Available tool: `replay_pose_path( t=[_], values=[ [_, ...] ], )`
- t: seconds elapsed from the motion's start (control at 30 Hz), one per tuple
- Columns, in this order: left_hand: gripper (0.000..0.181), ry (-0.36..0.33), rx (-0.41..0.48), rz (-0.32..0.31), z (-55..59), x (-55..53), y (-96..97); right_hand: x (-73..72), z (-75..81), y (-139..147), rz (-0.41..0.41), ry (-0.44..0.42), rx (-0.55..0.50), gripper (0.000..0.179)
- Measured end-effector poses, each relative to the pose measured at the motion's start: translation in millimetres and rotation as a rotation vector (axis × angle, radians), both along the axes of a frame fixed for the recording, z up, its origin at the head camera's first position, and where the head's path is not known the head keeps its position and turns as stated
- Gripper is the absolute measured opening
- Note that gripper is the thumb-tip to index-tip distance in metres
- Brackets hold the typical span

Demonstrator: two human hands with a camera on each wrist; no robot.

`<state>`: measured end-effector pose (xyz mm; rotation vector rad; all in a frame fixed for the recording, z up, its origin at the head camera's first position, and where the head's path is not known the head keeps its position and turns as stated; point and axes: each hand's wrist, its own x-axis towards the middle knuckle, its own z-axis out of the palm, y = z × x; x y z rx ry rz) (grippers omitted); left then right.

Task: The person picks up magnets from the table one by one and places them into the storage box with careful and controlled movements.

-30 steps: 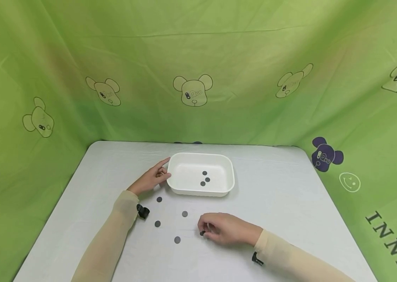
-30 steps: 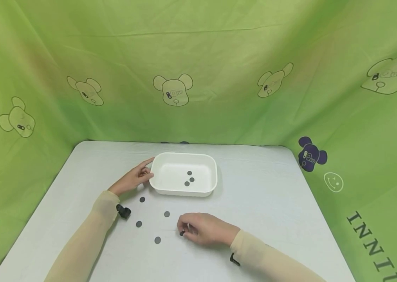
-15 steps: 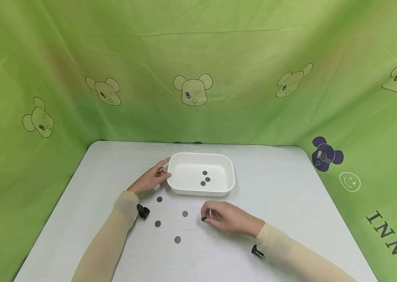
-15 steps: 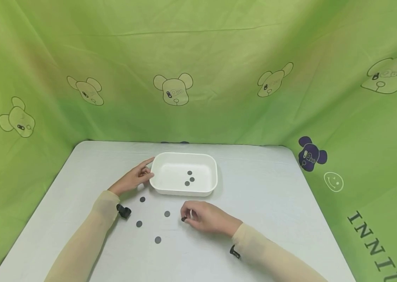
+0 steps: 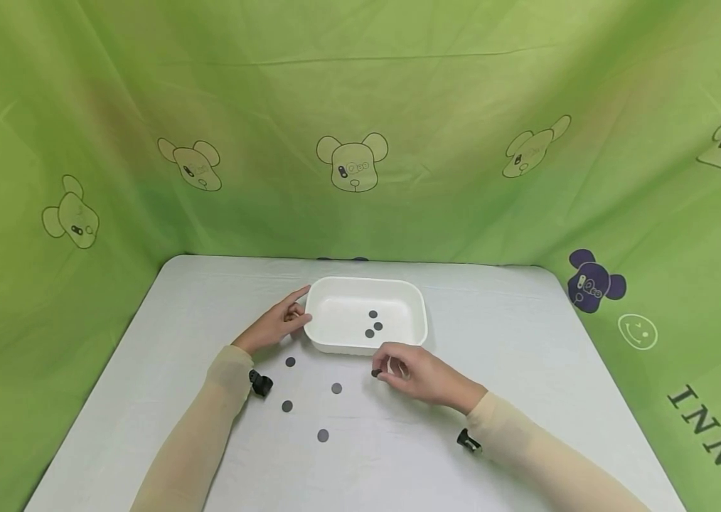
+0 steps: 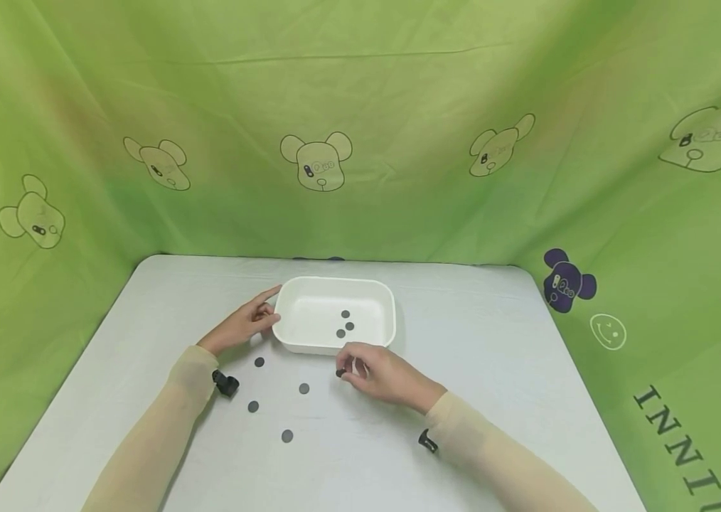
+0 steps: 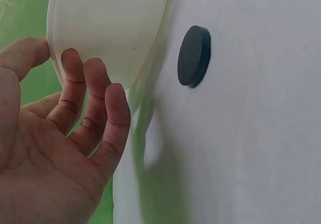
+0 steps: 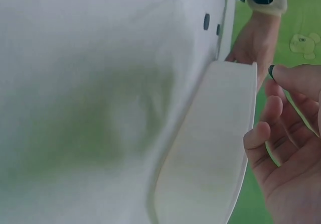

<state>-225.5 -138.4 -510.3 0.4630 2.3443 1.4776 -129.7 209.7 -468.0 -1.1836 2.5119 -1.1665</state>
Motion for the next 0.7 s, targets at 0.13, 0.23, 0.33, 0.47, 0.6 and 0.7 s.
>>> replay_pose_path(
  t=[0.13,0.23,0.33,0.47,0.6,0.7],
  values=[
    [0.073,0.001,0.001,0.0,-1.7,-1.0,-0.4,-5.0,1.2,1,-0.028,-0.001,-0.006,0.017],
    [0.073,0.003,0.001,0.002,-2.2,-1.4,-0.6,-8.9,1.4,2,-0.054,-0.001,-0.01,0.017],
    [0.073,0.002,0.0,0.004,-2.9,-1.3,-0.9,-13.0,1.1,3,-0.083,0.009,-0.017,0.017],
    [0.073,0.002,0.005,0.004,-4.9,-1.7,-1.3,-17.8,-0.4,4,-0.104,0.024,-0.037,0.017],
    [0.073,0.004,0.01,0.003,-6.4,-2.8,-1.1,-22.3,-0.4,4,-0.124,0.023,-0.05,0.017],
    [0.073,0.002,0.017,0.005,-6.6,-2.9,-1.1,-26.2,0.2,3,-0.133,0.019,-0.056,0.017]
  ],
)
